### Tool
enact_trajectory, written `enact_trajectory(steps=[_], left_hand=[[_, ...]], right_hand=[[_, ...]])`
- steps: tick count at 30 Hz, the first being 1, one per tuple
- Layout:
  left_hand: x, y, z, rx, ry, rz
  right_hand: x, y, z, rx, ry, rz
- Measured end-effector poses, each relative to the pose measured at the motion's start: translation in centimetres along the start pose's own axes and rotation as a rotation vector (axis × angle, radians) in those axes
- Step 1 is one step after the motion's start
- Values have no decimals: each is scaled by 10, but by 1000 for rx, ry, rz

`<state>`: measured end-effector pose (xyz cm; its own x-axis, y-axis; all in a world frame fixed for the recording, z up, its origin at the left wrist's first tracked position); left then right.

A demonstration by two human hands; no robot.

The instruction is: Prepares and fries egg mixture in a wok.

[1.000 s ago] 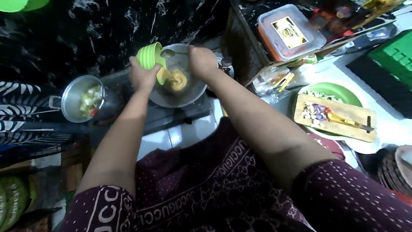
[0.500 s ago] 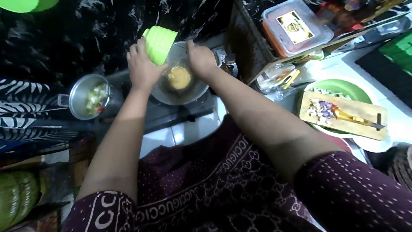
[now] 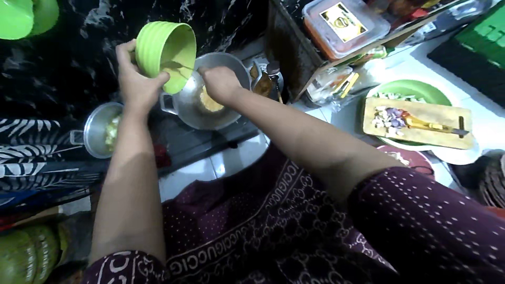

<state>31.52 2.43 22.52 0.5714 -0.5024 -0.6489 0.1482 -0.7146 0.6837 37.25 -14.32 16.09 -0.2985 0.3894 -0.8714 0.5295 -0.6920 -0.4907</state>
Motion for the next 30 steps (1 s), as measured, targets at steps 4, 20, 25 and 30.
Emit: enact_trajectory(steps=[4, 20, 25, 30], left_hand=[[-7, -7, -6, 4, -35, 161], [-2, -1, -4, -50, -130, 285], [-4, 5, -4, 1, -171, 277], [-7, 5, -4, 23, -153, 257]], right_hand=[[-25, -9, 6, -71, 197, -13], [-65, 0, 3, -50, 536, -174], [-49, -12, 7, -277, 371, -71], [-72, -11, 19, -318, 594, -24]])
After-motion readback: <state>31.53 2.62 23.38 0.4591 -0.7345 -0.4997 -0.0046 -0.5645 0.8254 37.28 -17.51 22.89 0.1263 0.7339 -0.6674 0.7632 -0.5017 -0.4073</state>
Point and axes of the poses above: each hand's wrist, its own z-axis away from the middle knuckle, its own x-axis out of the palm, y = z × x, the point moved 9 cm from there along -z, towards the middle knuckle, and after that the axes turned 10 degrees about y, right-handed, at the moved point
